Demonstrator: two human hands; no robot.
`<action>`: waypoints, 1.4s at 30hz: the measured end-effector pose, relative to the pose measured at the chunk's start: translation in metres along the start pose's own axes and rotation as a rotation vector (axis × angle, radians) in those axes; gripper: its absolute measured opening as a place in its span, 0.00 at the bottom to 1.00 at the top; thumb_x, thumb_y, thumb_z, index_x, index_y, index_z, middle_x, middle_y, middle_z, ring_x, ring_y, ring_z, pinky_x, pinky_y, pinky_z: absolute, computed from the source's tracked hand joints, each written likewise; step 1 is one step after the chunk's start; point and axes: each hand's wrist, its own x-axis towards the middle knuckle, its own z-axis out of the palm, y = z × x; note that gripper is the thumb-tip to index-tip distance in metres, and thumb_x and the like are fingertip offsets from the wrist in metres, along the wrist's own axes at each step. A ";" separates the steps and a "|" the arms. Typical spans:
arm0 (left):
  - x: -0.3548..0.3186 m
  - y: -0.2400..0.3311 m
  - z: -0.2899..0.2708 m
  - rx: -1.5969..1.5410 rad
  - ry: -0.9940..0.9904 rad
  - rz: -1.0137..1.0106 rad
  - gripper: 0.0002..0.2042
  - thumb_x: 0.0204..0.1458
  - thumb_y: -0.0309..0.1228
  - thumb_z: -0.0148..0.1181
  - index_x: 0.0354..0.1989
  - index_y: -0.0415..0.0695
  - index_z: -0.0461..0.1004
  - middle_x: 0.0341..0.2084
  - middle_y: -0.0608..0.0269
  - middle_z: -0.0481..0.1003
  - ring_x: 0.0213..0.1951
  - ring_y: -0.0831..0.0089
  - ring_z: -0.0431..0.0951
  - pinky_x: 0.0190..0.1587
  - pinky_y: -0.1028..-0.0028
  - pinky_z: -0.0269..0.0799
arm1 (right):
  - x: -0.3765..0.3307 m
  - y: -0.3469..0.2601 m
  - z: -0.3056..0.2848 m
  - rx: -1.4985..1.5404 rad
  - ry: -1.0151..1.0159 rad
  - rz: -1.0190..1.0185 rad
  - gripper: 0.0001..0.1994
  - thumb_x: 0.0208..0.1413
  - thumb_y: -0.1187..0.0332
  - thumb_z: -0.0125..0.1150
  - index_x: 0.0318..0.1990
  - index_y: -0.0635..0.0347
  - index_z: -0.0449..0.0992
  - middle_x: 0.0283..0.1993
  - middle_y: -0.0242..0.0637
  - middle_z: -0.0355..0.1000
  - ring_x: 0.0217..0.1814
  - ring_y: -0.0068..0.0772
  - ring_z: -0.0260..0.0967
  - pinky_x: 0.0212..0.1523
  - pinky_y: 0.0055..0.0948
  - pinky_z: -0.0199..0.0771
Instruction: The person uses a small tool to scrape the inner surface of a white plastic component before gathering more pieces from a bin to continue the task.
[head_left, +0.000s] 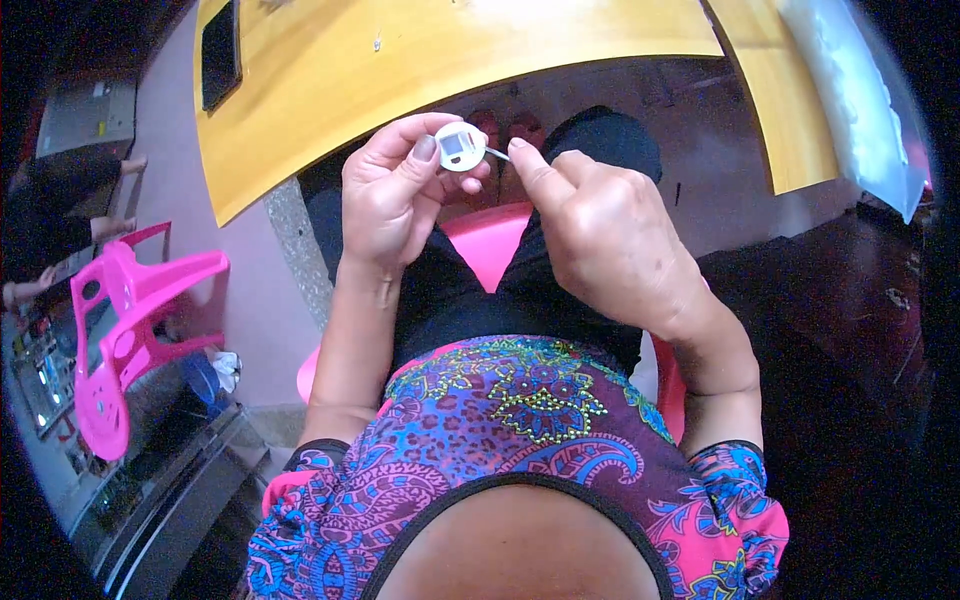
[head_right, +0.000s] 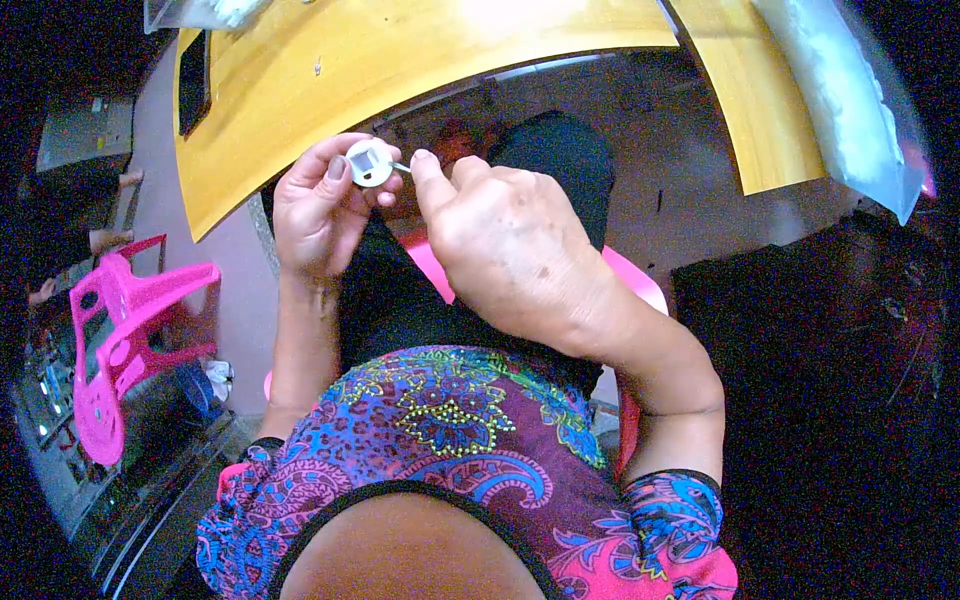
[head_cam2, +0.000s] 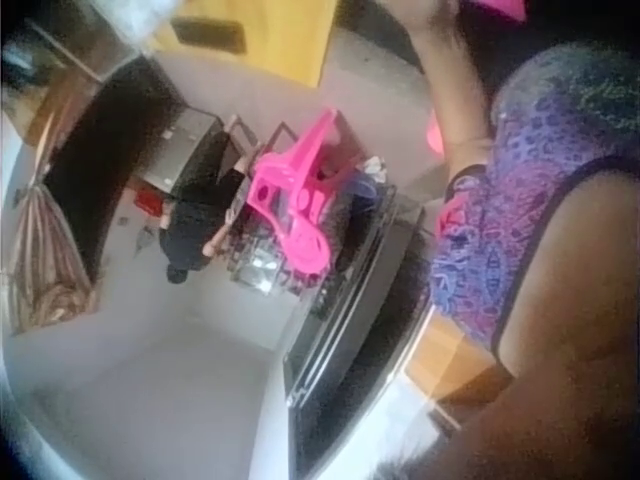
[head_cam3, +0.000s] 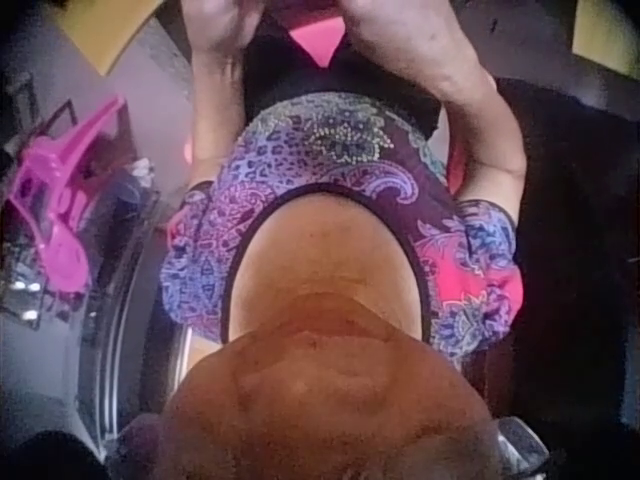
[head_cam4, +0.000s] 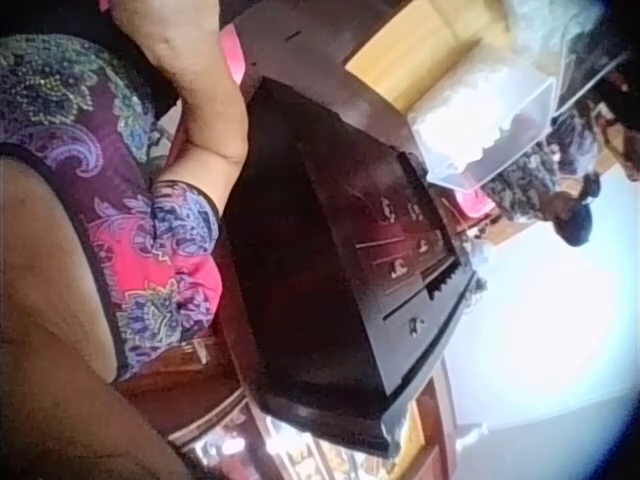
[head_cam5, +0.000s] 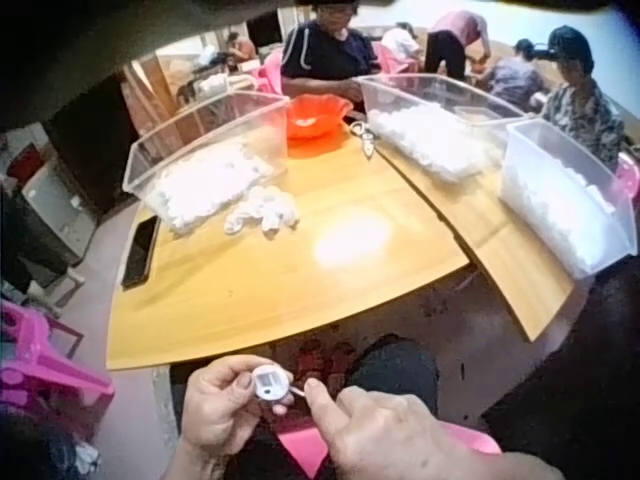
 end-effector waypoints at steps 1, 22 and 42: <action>0.000 -0.001 0.000 0.002 0.001 0.004 0.12 0.58 0.27 0.48 0.46 0.31 0.69 0.36 0.47 0.75 0.34 0.62 0.79 0.36 0.68 0.78 | 0.000 0.000 0.000 -0.001 0.001 0.001 0.22 0.42 0.80 0.52 0.50 0.71 0.68 0.25 0.46 0.67 0.26 0.48 0.69 0.27 0.40 0.71; -0.004 -0.012 0.011 0.071 0.042 0.045 0.11 0.56 0.24 0.53 0.45 0.31 0.71 0.35 0.49 0.76 0.32 0.68 0.78 0.35 0.72 0.78 | -0.002 0.000 0.003 0.011 -0.051 0.052 0.20 0.43 0.78 0.53 0.49 0.69 0.69 0.26 0.47 0.68 0.26 0.50 0.70 0.27 0.41 0.71; -0.011 -0.012 0.020 0.366 0.006 0.065 0.09 0.55 0.21 0.53 0.42 0.31 0.73 0.30 0.51 0.77 0.26 0.72 0.77 0.29 0.76 0.77 | -0.002 -0.002 -0.002 -0.137 -0.197 -0.170 0.10 0.42 0.74 0.54 0.35 0.70 0.70 0.25 0.44 0.69 0.26 0.42 0.73 0.27 0.35 0.72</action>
